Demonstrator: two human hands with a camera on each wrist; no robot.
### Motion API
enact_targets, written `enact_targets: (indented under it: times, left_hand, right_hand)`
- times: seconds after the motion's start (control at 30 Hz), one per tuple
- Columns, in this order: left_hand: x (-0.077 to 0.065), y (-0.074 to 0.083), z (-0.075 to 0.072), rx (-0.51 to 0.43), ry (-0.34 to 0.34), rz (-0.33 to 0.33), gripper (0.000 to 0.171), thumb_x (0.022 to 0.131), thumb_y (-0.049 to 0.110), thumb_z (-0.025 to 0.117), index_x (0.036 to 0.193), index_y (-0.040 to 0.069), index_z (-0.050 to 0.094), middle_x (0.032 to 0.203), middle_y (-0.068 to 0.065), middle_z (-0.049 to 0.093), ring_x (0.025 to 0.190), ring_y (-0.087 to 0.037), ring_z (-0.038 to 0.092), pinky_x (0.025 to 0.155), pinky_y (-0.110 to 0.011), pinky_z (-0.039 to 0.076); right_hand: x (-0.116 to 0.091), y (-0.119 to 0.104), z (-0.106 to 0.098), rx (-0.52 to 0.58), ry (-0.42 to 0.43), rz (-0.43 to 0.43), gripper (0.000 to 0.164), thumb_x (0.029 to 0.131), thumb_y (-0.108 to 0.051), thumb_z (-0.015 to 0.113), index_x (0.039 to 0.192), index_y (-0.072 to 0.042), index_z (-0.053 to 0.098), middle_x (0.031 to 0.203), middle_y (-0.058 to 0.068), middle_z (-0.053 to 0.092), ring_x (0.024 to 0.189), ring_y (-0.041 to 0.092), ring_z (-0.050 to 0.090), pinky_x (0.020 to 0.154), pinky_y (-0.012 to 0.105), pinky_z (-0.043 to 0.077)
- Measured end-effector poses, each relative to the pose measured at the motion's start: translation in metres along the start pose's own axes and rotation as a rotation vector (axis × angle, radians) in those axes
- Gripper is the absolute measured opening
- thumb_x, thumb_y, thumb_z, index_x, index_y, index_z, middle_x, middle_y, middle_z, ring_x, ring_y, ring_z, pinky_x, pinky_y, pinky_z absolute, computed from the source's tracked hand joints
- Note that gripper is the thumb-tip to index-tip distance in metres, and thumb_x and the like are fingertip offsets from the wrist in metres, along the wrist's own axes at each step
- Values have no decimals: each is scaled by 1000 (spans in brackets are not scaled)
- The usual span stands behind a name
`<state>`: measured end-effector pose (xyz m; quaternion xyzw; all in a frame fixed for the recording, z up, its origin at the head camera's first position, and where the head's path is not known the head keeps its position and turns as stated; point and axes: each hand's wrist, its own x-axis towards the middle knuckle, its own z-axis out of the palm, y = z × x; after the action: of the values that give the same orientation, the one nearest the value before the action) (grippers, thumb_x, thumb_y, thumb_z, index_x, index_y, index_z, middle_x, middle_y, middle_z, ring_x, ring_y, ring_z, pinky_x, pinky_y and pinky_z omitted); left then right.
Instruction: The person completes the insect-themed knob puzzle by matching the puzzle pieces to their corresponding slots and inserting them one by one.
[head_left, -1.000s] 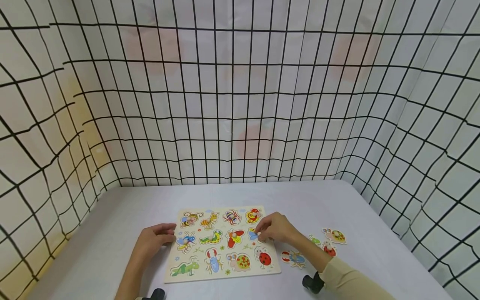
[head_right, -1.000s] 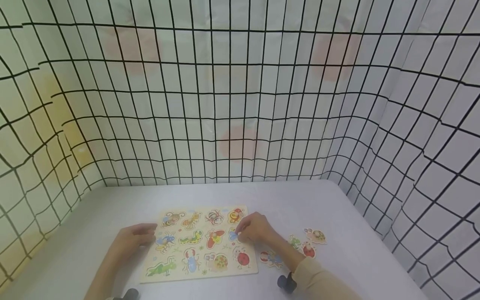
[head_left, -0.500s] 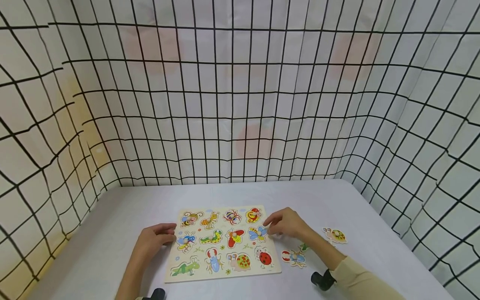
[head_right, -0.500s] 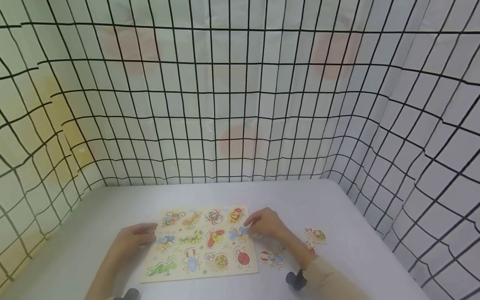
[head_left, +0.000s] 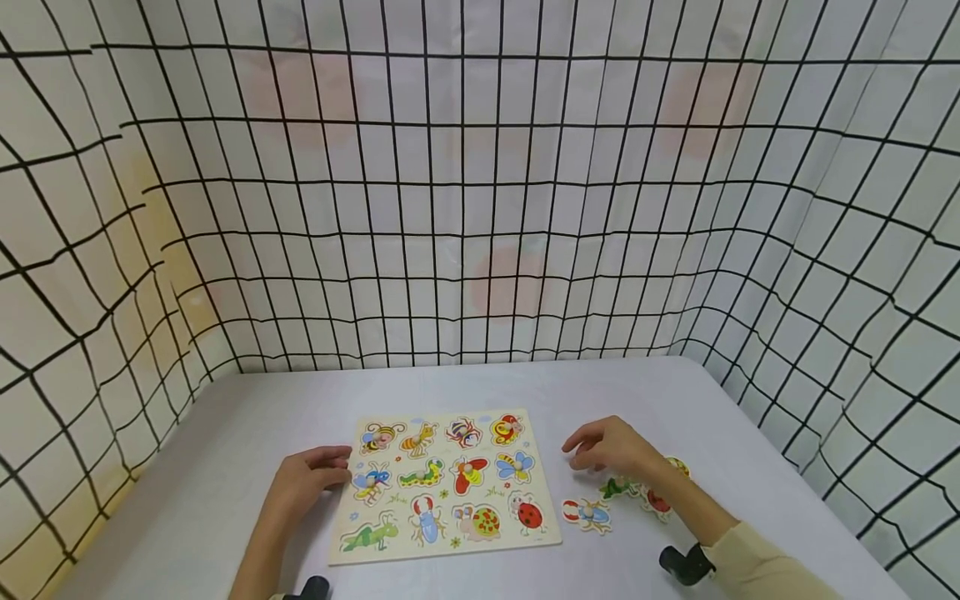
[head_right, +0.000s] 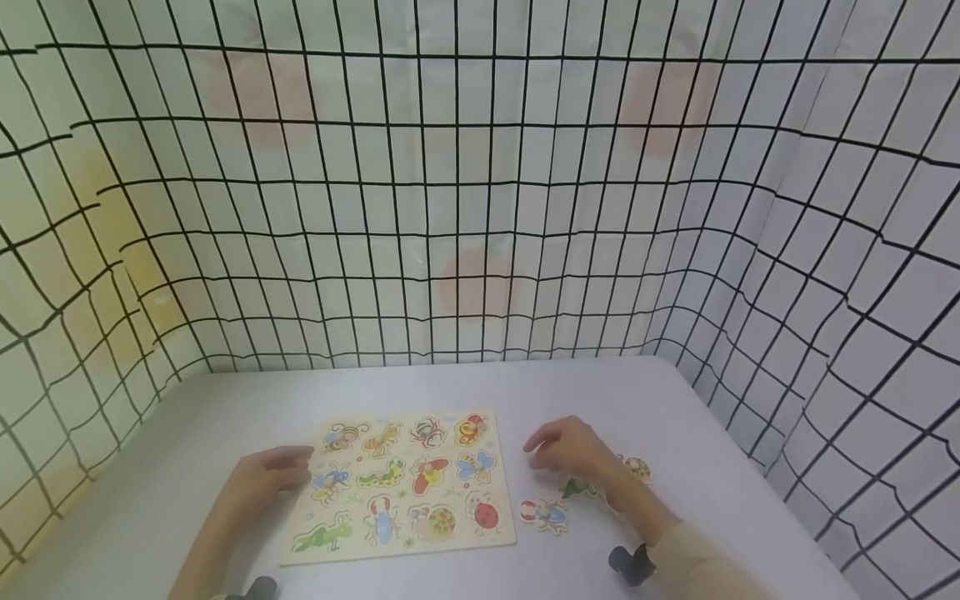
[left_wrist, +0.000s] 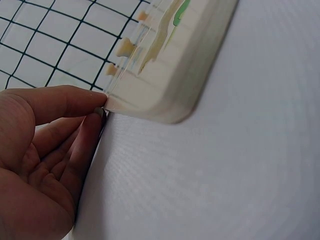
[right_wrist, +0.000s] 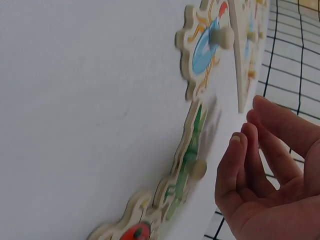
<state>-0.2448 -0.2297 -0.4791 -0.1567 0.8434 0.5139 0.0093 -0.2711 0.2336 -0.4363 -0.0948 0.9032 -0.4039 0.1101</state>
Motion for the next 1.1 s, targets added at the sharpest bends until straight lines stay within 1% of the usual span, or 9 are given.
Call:
enact_targets:
  times: [0.13,0.27,0.47,0.63,0.77,0.9,1.1]
  left_hand:
    - [0,1,0,-2,2,-6,40,86,9,75,125,3,70,98,-7,72,86,-19,65,83,-32,55]
    - [0,1,0,-2,3,-5,41,85,9,75,125,3,70,99,-8,72,87,-19,65,84,-33,55]
    - [1,-1,0,-1,0,4,41,85,10,75,125,4,70,100,-7,72,86,-18,66,83,-32,55]
    - [2,-2,0,3,-4,-3,42,85,12,75,126,4,71,99,-7,73,86,-17,66,83,-32,55]
    - [1,-1,0,6,-5,-4,42,85,11,75,126,4,70,100,-7,73,86,-18,66,84,-33,56]
    - [0,1,-1,13,-2,-8,42,86,11,74,127,4,70,101,-8,73,87,-19,65,81,-31,55]
    - [-1,2,-1,14,-4,-5,42,86,11,75,126,3,69,100,-8,73,86,-18,65,80,-30,55]
  right_hand:
    - [-3,11,-11,-8,-30,-25,18,83,-12,80,101,-6,78,84,3,69,75,18,59,67,31,53]
    - [-5,22,-24,-22,-89,-69,17,85,-12,78,100,-4,77,84,4,69,74,18,59,65,30,52]
    - [-10,36,-41,-6,-161,-52,19,86,-14,77,103,-4,76,85,4,69,77,18,62,70,32,54]
    - [-14,46,-50,-6,-202,-49,19,84,-12,77,102,-5,77,87,4,70,79,17,61,70,30,53]
    - [-17,52,-54,-12,-226,-35,20,83,-11,78,102,-7,77,89,4,71,81,18,60,70,31,53]
    - [-17,55,-54,10,-247,-27,21,81,-9,78,102,-6,77,91,5,71,83,20,60,71,32,53]
    - [-16,57,-50,5,-256,-30,21,78,-8,80,98,-7,77,86,3,69,80,17,59,69,30,51]
